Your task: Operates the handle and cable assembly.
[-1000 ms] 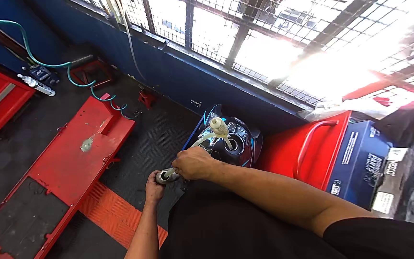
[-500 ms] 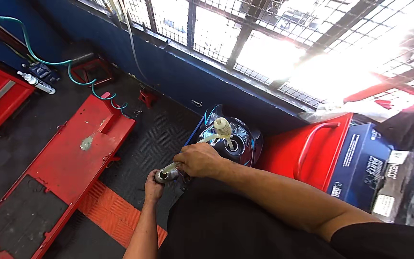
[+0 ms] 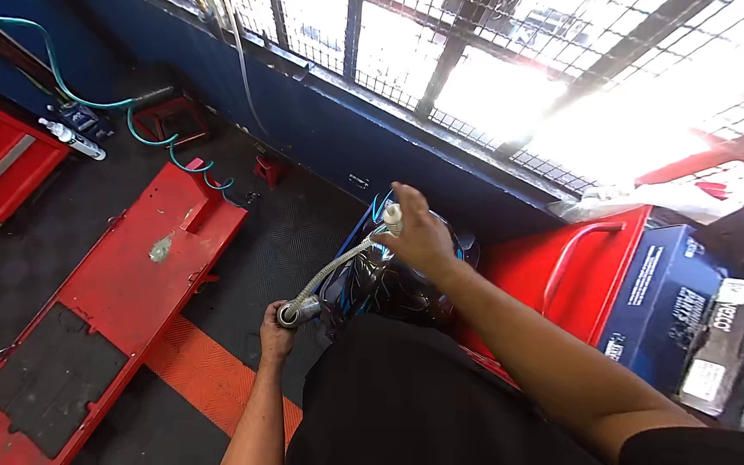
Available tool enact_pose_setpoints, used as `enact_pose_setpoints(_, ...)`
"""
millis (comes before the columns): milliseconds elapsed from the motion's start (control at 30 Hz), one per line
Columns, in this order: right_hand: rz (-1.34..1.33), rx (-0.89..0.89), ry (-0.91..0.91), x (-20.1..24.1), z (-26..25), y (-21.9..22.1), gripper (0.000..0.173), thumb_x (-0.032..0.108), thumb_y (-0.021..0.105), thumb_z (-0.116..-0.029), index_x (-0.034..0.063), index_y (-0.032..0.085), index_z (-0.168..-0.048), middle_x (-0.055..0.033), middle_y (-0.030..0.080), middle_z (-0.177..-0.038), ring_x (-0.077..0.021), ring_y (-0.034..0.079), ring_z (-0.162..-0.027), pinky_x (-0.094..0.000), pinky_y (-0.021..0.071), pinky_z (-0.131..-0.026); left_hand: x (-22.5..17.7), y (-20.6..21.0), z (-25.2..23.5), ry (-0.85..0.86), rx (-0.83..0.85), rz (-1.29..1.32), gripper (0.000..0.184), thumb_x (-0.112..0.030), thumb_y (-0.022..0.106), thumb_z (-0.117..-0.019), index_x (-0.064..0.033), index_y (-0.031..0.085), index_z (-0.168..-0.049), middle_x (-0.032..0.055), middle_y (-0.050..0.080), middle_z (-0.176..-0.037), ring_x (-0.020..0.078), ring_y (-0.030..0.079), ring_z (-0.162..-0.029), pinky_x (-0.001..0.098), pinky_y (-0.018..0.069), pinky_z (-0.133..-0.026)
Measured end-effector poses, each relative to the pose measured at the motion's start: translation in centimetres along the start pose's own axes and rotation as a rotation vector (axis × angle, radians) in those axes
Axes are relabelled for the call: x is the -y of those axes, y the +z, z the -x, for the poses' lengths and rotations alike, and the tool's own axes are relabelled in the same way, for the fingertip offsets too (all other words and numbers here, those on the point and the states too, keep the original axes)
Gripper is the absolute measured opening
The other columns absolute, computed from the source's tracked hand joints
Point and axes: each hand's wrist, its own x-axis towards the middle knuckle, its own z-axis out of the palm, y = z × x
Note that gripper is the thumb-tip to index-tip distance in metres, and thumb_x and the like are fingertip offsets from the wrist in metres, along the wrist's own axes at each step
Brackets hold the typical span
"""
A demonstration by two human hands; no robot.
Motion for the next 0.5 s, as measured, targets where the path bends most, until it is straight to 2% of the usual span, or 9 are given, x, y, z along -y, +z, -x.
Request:
enact_pose_setpoints(67,-0.085,0.088,0.15,-3.9,-2.1,0.4,0.116,0.045,0.091,-0.0727,0.0197,0.025,-0.164,-0.0168,0.045,-0.157,-0.0439,0.065,-0.113,-0.0703,0.0542,-0.086,0.0,0.3,0.2,0.018,-0.001,0.003,0.06,0.003,0.084,-0.07,-0.01,0.063,-0.124,0.0052,0.072,-0.114,0.0168,0.069,-0.104,0.0439,0.0598,-0.092)
enact_pose_setpoints(100,-0.121,0.159,0.165,-5.6,-3.0,0.9,0.113,0.044,0.092,-0.0719,0.0209,0.029,-0.162,-0.0167,0.053,-0.149,-0.0419,0.065,-0.116,-0.0698,0.053,-0.091,-0.2,0.4,0.3,0.019,-0.001,-0.004,0.06,0.002,0.085,-0.0696,-0.0102,0.062,-0.124,0.0051,0.072,-0.114,0.0165,0.069,-0.104,0.0437,0.0598,-0.092)
enact_pose_setpoints(167,-0.113,0.287,0.098,-7.3,-4.2,2.1,0.091,0.041,0.092,-0.0729,0.0268,0.047,-0.151,-0.0148,0.069,-0.127,-0.0378,0.068,-0.112,-0.0692,0.0526,-0.092,-0.5,0.5,0.5,0.023,0.007,-0.029,0.06,-0.001,0.085,-0.0705,-0.0114,0.062,-0.124,0.004,0.072,-0.113,0.0155,0.07,-0.103,0.0433,0.0601,-0.092)
enact_pose_setpoints(233,-0.081,0.346,0.024,-7.7,-4.7,2.7,0.07,0.039,0.09,-0.0755,0.0297,0.06,-0.138,-0.0101,0.073,-0.115,-0.0336,0.07,-0.107,-0.0677,0.0537,-0.09,-1.0,0.8,0.5,0.031,0.018,-0.041,0.059,-0.001,0.084,-0.0701,-0.0113,0.062,-0.124,0.0033,0.072,-0.113,0.0149,0.07,-0.103,0.0426,0.0604,-0.091)
enact_pose_setpoints(300,-0.107,0.296,0.038,-8.0,-4.5,2.7,0.049,0.039,0.089,-0.0764,0.028,0.071,-0.121,-0.0068,0.075,-0.104,-0.03,0.072,-0.098,-0.0656,0.0554,-0.084,-1.3,1.1,0.6,0.043,0.005,-0.079,0.059,-0.002,0.083,-0.0689,-0.0097,0.062,-0.124,0.0038,0.072,-0.112,0.0153,0.07,-0.102,0.0425,0.0607,-0.09)
enact_pose_setpoints(367,-0.163,0.204,0.095,-8.9,-3.8,2.5,0.034,0.04,0.088,-0.0757,0.0267,0.076,-0.105,-0.0031,0.076,-0.093,-0.0262,0.072,-0.089,-0.0634,0.0564,-0.078,-1.6,1.3,0.9,0.044,-0.017,-0.124,0.063,-0.003,0.083,-0.0686,-0.0061,0.06,-0.127,0.0074,0.072,-0.115,0.0173,0.07,-0.104,0.0437,0.0604,-0.092)
enact_pose_setpoints(433,-0.241,0.112,0.128,-10.2,-2.9,2.6,0.029,0.04,0.086,-0.0751,0.0258,0.077,-0.098,-0.0008,0.076,-0.09,-0.0234,0.072,-0.086,-0.0618,0.0574,-0.076,-2.0,1.3,1.6,0.05,-0.025,-0.113,0.065,0.002,0.081,-0.0685,-0.0008,0.058,-0.129,0.012,0.07,-0.118,0.0193,0.069,-0.106,0.043,0.0604,-0.092)
enact_pose_setpoints(500,-0.307,0.073,0.124,-10.4,-1.4,2.9,0.027,0.036,0.084,-0.0785,0.023,0.078,-0.102,-0.0028,0.077,-0.095,-0.0239,0.073,-0.091,-0.0609,0.0585,-0.081,-1.9,0.9,2.3,0.083,0.005,-0.041,0.064,0.002,0.078,-0.0745,0.0063,0.052,-0.133,0.0186,0.067,-0.12,0.0234,0.069,-0.106,0.0446,0.0608,-0.091)
